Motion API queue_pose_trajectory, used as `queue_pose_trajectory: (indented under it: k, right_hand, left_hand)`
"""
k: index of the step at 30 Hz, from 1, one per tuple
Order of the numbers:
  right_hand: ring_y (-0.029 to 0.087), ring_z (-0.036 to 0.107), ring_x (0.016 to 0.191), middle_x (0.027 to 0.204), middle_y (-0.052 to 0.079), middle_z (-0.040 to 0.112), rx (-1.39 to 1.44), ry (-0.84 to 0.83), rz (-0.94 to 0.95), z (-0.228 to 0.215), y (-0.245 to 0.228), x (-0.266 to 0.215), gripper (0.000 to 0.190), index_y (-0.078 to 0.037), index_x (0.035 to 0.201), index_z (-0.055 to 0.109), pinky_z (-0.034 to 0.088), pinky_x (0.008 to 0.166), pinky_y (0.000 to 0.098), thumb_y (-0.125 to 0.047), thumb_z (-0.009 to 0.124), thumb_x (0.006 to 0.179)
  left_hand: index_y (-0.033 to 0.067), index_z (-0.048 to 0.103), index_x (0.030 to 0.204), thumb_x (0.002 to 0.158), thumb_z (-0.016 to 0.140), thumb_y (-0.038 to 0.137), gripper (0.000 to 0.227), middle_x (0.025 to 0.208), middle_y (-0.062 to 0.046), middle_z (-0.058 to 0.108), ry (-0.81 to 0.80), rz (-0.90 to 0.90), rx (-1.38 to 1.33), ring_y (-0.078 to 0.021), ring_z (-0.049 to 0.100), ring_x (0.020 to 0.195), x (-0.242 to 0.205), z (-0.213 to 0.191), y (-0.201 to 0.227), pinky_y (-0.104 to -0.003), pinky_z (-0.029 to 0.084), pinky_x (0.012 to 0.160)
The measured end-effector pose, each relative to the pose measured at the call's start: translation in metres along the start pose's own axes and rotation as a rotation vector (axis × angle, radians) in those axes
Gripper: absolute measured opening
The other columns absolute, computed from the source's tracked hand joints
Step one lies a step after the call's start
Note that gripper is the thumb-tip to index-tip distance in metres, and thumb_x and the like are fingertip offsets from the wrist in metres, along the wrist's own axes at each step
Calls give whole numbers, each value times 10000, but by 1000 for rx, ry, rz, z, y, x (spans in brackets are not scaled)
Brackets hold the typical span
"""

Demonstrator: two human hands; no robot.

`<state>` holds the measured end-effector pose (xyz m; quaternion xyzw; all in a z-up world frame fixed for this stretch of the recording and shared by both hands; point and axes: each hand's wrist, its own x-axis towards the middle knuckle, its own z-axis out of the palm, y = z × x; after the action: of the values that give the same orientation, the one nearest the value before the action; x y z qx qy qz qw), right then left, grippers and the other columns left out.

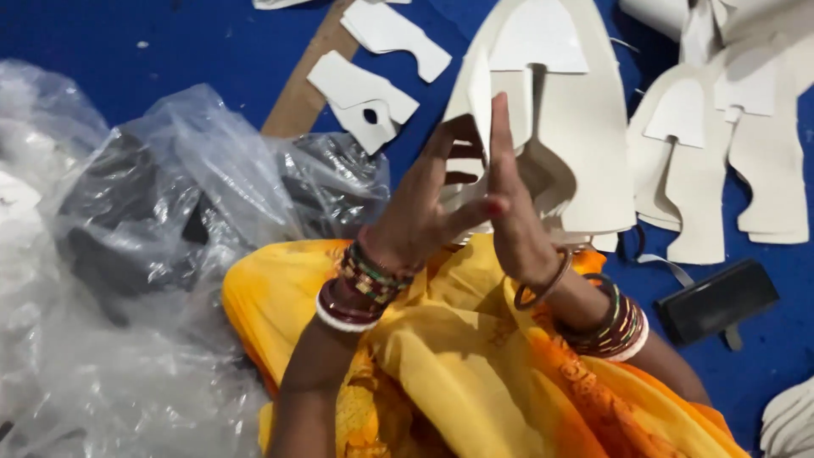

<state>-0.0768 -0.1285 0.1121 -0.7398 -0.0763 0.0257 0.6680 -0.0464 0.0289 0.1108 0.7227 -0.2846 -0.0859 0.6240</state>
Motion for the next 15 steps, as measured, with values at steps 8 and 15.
queue_pose_trajectory:
  k: [8, 15]
  right_hand:
    - [343, 83, 1644, 1771, 210, 54, 35, -24, 111, -54, 5, 8, 999, -95, 1681, 38, 140, 1315, 476, -792, 100, 967]
    - [281, -18, 1630, 1782, 40, 91, -1055, 99, 140, -117, 102, 70, 572, -280, 1704, 205, -31, 1306, 577, -429, 257, 1153]
  left_hand:
    - [7, 489, 1485, 1105, 575, 280, 476, 1352, -96, 611, 2, -211, -367, -186, 625, 1241, 11, -8, -34, -360, 570, 1049]
    - [-22, 502, 1483, 1114, 560, 156, 414, 1261, -82, 657, 178, -322, -677, -133, 643, 1115, 27, -1, -87, -284, 541, 978]
